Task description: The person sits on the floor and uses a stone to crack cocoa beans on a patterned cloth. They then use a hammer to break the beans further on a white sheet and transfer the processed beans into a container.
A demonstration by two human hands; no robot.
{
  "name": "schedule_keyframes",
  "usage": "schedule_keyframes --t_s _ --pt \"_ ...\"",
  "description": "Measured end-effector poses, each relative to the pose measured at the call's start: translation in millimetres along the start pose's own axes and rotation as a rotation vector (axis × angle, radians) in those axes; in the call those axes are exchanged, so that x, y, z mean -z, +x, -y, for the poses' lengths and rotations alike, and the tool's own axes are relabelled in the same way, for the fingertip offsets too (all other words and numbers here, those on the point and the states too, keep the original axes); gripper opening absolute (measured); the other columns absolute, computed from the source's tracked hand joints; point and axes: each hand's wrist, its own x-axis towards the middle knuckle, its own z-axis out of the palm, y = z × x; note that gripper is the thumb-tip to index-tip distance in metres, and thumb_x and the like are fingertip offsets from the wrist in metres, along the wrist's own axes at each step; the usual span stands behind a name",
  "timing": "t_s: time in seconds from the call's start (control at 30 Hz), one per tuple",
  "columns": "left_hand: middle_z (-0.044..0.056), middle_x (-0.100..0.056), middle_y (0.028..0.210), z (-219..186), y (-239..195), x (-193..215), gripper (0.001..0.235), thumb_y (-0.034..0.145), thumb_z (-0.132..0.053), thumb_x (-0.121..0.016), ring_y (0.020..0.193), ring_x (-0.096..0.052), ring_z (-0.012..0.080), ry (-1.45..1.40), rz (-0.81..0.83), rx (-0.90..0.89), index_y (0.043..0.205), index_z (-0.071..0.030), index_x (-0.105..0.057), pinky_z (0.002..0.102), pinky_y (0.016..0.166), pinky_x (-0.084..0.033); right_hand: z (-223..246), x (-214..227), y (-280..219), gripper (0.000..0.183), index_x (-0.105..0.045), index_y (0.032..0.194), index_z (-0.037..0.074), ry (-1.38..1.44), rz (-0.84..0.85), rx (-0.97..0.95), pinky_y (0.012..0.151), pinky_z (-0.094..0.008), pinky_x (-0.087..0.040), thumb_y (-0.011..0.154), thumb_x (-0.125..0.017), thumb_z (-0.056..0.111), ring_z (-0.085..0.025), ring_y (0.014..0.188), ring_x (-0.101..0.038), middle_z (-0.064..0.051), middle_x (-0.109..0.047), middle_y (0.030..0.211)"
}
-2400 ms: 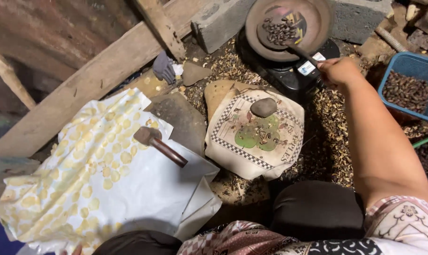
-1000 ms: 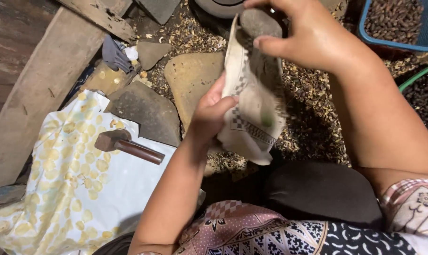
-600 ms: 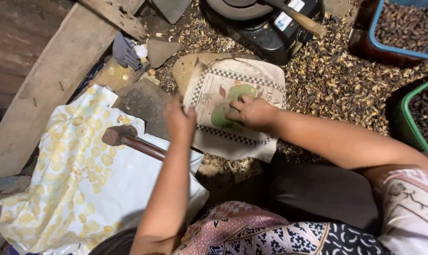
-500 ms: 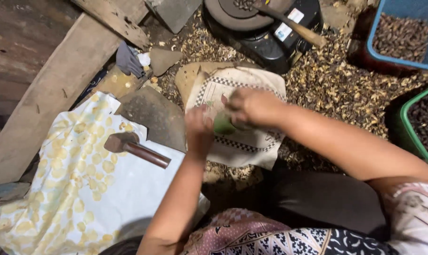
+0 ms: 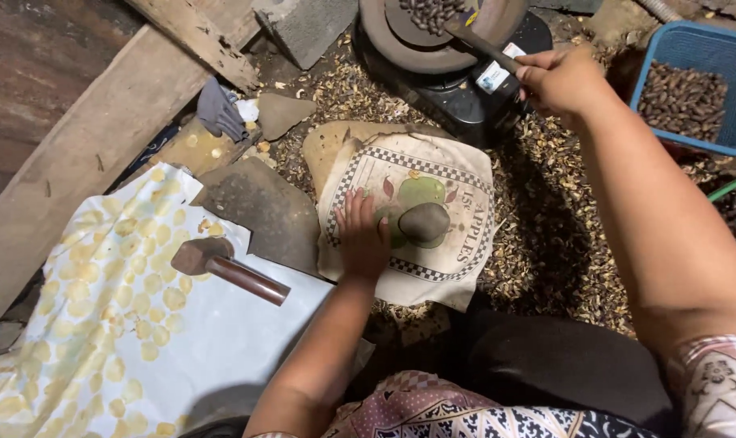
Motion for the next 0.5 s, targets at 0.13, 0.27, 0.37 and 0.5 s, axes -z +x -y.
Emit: schedule_keyframes --t_s 0.13,0.27,0.37,0.5 --pt "0.027 -0.044 0.153 -2.2 0.8 0.9 0.054 0.092 -0.017 -0.061 0.15 -0.034 0.0487 -0.007 -0.032 -0.031 0.14 0.003 -0.045 0.069 0.122 -0.019 27.7 3.3 -24.4 0.026 -0.073 0.129 0.015 -0.058 -0.049 -0.054 0.037 -0.02 -0.032 0.105 -0.064 0.017 -0.004 0.046 -0.049 0.001 -0.066 0.074" --pt "0.025 -0.042 0.155 -0.9 -1.3 -1.6 0.053 0.092 -0.015 -0.059 0.152 -0.03 0.0464 0.004 0.017 0.003 0.14 0.002 -0.046 0.068 0.123 -0.016 9.0 9.3 -18.0 0.027 -0.07 0.131 0.008 -0.022 0.008 0.019 0.042 -0.021 -0.038 0.106 -0.061 0.012 -0.007 0.051 -0.049 -0.003 -0.065 0.078" --pt "0.025 -0.043 0.155 -1.3 -0.3 -2.4 0.053 0.091 -0.013 -0.059 0.152 -0.031 0.0457 0.005 0.011 0.007 0.14 0.002 -0.046 0.068 0.123 -0.017 23.7 12.6 -31.3 0.026 -0.071 0.132 0.007 -0.11 -0.02 0.07 0.045 -0.023 -0.04 0.108 -0.06 0.011 -0.01 0.052 -0.051 -0.002 -0.065 0.079" --pt "0.027 -0.044 0.154 -3.3 -1.2 0.6 0.05 0.092 -0.011 -0.055 0.152 -0.029 0.0462 0.027 0.035 0.005 0.139 0.004 -0.047 0.068 0.124 -0.016 43.0 22.4 -56.5 0.027 -0.069 0.137 0.013 -0.064 -0.097 0.015 0.042 -0.021 -0.039 0.111 -0.06 0.018 -0.006 0.053 -0.05 0.0 -0.065 0.082"
